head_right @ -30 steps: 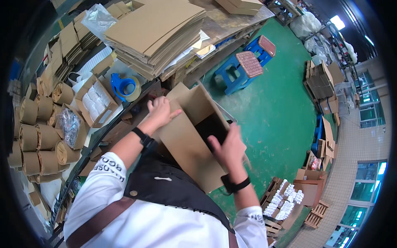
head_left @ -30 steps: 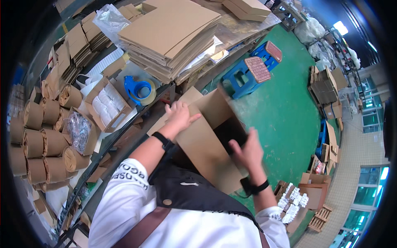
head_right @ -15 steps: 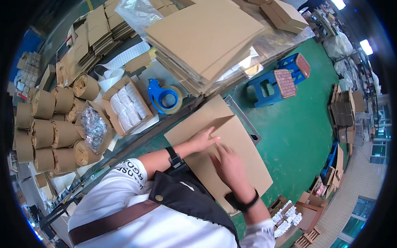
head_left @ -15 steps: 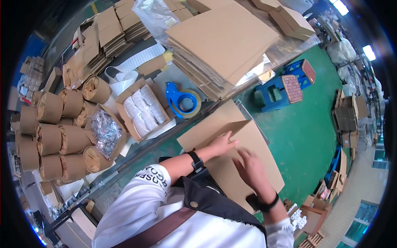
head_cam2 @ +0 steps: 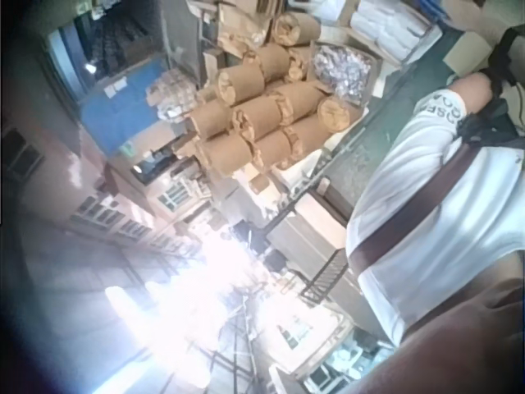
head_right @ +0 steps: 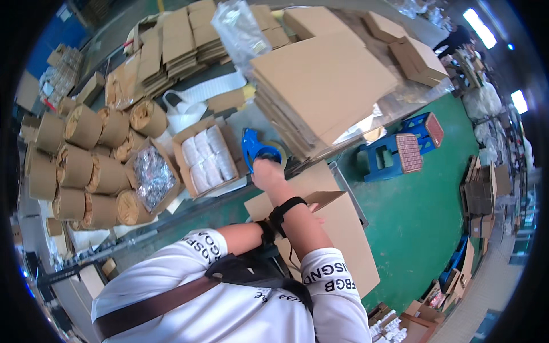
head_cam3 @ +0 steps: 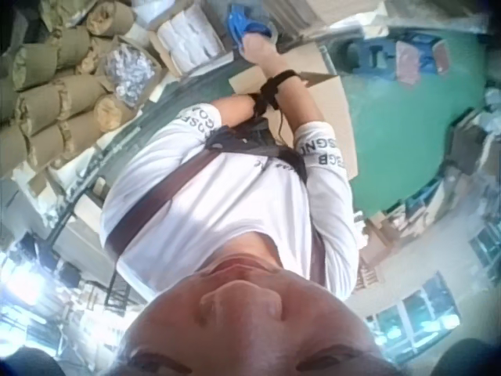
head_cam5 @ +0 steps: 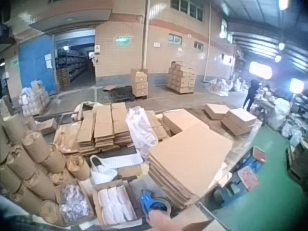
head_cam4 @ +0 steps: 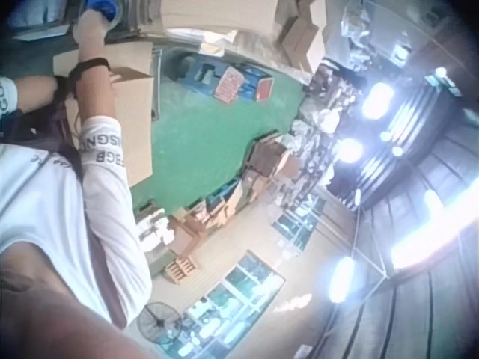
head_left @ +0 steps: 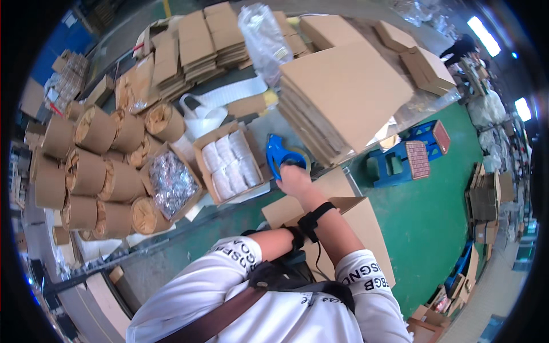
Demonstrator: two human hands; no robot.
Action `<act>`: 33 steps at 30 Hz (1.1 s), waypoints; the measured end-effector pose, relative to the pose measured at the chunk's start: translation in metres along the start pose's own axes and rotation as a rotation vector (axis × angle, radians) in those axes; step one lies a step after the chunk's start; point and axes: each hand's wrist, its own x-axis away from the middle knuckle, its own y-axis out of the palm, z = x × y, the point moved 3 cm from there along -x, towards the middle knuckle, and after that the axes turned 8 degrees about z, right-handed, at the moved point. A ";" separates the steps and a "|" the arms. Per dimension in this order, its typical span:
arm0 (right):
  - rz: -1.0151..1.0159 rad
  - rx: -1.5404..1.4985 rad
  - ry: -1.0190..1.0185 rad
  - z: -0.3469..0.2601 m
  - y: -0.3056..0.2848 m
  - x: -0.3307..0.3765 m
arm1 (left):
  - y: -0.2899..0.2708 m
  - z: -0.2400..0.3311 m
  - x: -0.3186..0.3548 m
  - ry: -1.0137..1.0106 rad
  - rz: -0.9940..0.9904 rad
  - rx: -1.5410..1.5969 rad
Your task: Packing wrapped items and protective materials into a cardboard box and sealing it with tape.
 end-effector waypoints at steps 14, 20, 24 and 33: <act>0.783 -1.019 0.899 0.116 -0.061 0.465 | -0.050 0.088 -0.023 -0.230 -0.067 -0.132; 0.671 -0.752 0.871 0.141 -0.009 0.465 | -0.035 0.144 -0.011 0.138 0.045 -0.683; 0.671 -0.827 0.800 0.144 0.004 0.474 | 0.038 0.145 0.014 -0.393 -0.364 -0.155; 0.695 -0.863 0.749 0.150 0.016 0.486 | 0.064 0.159 0.019 -1.066 -0.449 0.377</act>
